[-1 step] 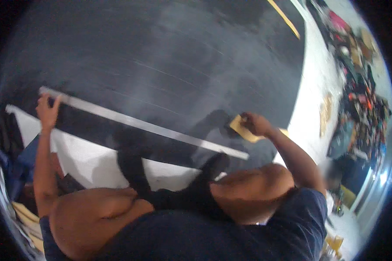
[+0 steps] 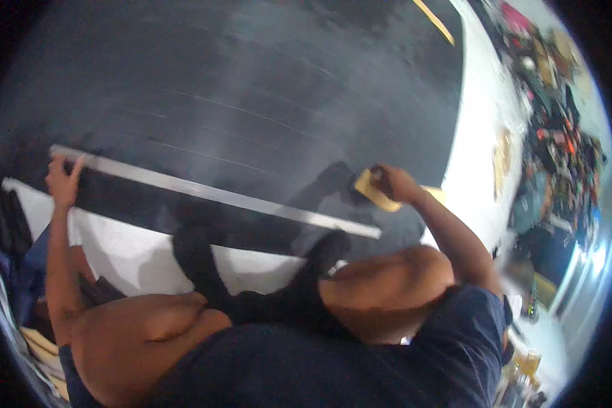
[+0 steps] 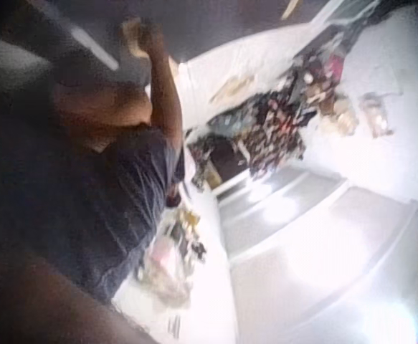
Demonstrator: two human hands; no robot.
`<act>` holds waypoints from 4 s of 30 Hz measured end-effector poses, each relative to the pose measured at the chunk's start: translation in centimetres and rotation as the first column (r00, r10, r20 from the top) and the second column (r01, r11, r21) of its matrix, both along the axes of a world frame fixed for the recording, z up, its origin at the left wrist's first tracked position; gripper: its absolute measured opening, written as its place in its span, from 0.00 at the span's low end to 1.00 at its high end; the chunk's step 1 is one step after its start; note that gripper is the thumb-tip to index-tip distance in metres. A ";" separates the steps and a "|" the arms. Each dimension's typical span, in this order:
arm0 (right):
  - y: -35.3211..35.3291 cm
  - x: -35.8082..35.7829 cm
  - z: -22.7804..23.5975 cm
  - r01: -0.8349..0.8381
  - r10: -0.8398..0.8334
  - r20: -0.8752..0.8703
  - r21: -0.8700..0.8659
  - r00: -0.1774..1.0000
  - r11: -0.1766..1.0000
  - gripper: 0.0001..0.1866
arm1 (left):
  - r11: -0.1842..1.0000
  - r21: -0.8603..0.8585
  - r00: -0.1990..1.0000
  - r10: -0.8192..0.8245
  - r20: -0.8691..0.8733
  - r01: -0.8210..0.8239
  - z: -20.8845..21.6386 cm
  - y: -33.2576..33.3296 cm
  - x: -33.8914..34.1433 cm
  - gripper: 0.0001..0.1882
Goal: The person uses a metal ruler and a pencil to draw straight lines on a large black fabric laid on the floor. They repeatedly reposition the ruler and mark the fabric with a pencil.
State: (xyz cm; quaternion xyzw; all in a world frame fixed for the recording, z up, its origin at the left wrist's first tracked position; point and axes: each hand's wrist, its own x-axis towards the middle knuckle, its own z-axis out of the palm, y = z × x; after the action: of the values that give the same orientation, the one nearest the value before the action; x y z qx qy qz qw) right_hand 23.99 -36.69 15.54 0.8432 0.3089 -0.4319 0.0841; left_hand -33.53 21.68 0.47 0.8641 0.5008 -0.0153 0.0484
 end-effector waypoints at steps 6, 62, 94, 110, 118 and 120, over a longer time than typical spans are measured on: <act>-9.6 -0.4 -3.5 0.118 -0.137 0.076 0.214 0.988 0.970 0.18 | 0.986 -0.134 0.965 0.063 -0.254 -0.099 2.4 1.4 0.6 0.56; -16.0 -6.0 -6.7 0.087 -0.193 0.191 0.456 0.962 0.886 0.10 | 0.988 -0.154 0.991 -0.049 -0.122 0.030 -1.8 4.4 -3.0 0.61; -16.1 -4.9 -7.3 0.166 -0.228 0.074 0.475 0.971 0.864 0.10 | 0.978 -0.208 0.981 -0.072 -0.178 0.034 0.7 3.3 -1.4 0.58; -1.8 3.9 -3.9 -0.188 -0.125 0.430 0.614 0.894 0.766 0.13 | 0.949 -0.286 0.980 -0.084 0.182 0.134 3.9 -0.4 1.0 0.50; 22.1 -3.2 2.3 -0.280 0.226 0.166 0.518 0.960 0.808 0.16 | 0.901 -0.350 0.955 0.177 -0.238 -0.255 5.2 -2.0 4.7 0.82; 29.0 -7.0 -0.5 -0.289 0.311 0.082 0.637 0.947 0.714 0.15 | 0.885 -0.356 0.945 0.224 -0.238 -0.299 5.8 -2.6 4.6 0.82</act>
State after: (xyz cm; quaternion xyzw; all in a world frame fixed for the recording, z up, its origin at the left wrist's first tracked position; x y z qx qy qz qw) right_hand 17.02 -7.67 15.08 0.7525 0.5714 -0.2938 -0.1448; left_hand -28.95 19.10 6.26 0.7560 0.6024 -0.1899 0.1719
